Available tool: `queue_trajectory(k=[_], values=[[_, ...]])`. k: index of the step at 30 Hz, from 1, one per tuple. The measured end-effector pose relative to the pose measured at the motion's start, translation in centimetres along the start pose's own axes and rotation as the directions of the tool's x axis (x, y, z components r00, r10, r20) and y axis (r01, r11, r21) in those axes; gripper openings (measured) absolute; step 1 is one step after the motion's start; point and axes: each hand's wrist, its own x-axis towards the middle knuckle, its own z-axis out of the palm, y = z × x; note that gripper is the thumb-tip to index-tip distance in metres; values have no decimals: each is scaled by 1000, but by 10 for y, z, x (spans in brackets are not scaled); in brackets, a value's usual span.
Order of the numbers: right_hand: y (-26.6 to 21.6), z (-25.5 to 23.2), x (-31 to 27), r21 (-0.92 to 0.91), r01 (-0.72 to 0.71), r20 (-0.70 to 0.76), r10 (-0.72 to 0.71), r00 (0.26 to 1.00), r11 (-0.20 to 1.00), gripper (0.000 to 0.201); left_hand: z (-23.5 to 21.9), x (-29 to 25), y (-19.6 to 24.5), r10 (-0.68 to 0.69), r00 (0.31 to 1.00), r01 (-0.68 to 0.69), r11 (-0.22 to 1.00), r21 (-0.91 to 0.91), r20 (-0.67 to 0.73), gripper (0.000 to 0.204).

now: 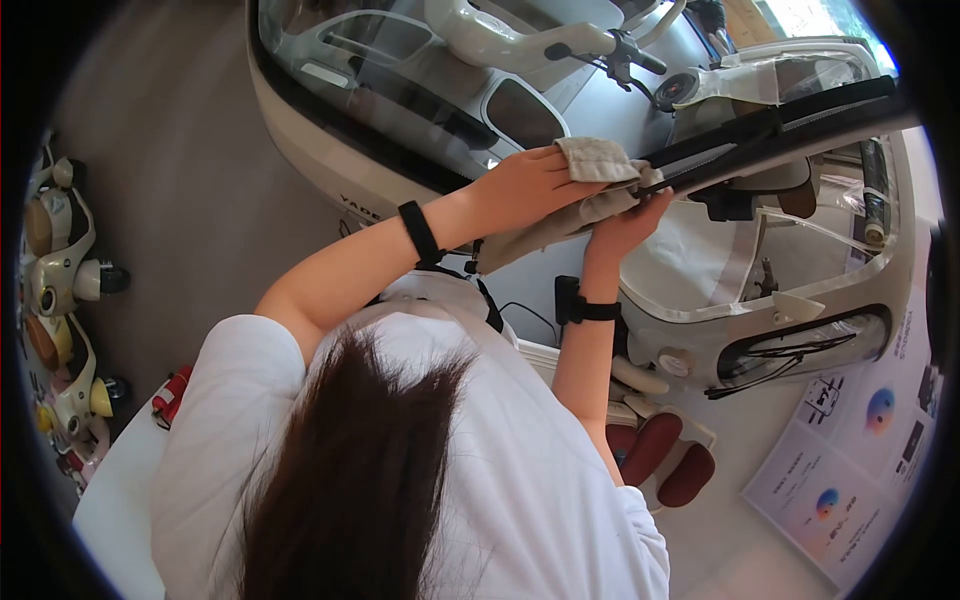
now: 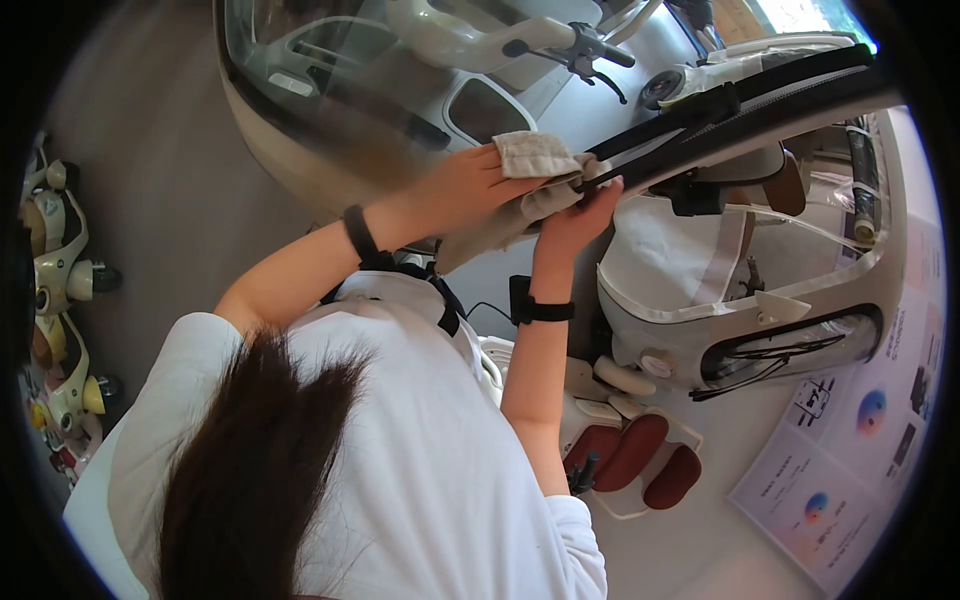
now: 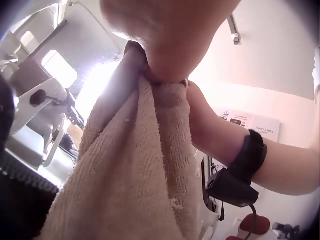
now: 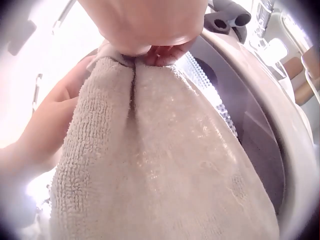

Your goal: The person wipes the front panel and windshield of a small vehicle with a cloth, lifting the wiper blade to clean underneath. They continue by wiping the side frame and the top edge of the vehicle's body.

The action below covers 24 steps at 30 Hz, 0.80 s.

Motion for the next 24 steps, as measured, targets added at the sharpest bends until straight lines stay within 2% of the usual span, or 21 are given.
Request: queue_trajectory(k=[1,8,11,13,14,16,18,19,21,23,24], values=[[9,-1,-4,-89,43,4,-42,999,995,35,1,-5,-1,-13,999,12,1000,18,38,44],[27,-2,-20,-164,33,9,-31,999,986,37,5,-27,0,-70,991,66,997,42,116,48],[27,-4,-17,-193,69,3,-69,998,979,40,1,-25,-1,-63,988,56,997,49,140,48],[20,-5,-10,-284,175,32,-173,984,943,41,-9,-17,-2,-16,990,5,997,80,137,48],[16,-5,-3,-279,175,33,-173,984,944,41,-14,-14,-2,25,990,-40,993,107,137,49],[0,-6,24,-159,185,-70,-198,978,970,36,-15,0,-5,49,987,-66,992,107,150,50],[-19,-14,59,-159,211,-42,-220,975,964,35,-14,20,-7,81,982,-98,990,96,168,51],[-33,-15,72,-161,205,-46,-214,976,965,35,-16,34,-6,85,986,-103,987,126,140,52],[-54,-16,90,-56,207,-92,-211,973,977,36,-15,59,-3,93,989,-110,982,151,116,53],[-48,-14,91,-42,218,-100,-221,970,975,35,-11,76,1,79,991,-60,983,173,-104,47],[-46,-15,93,-25,234,-104,-236,966,972,35,-9,76,1,82,991,-64,984,168,-104,47]])
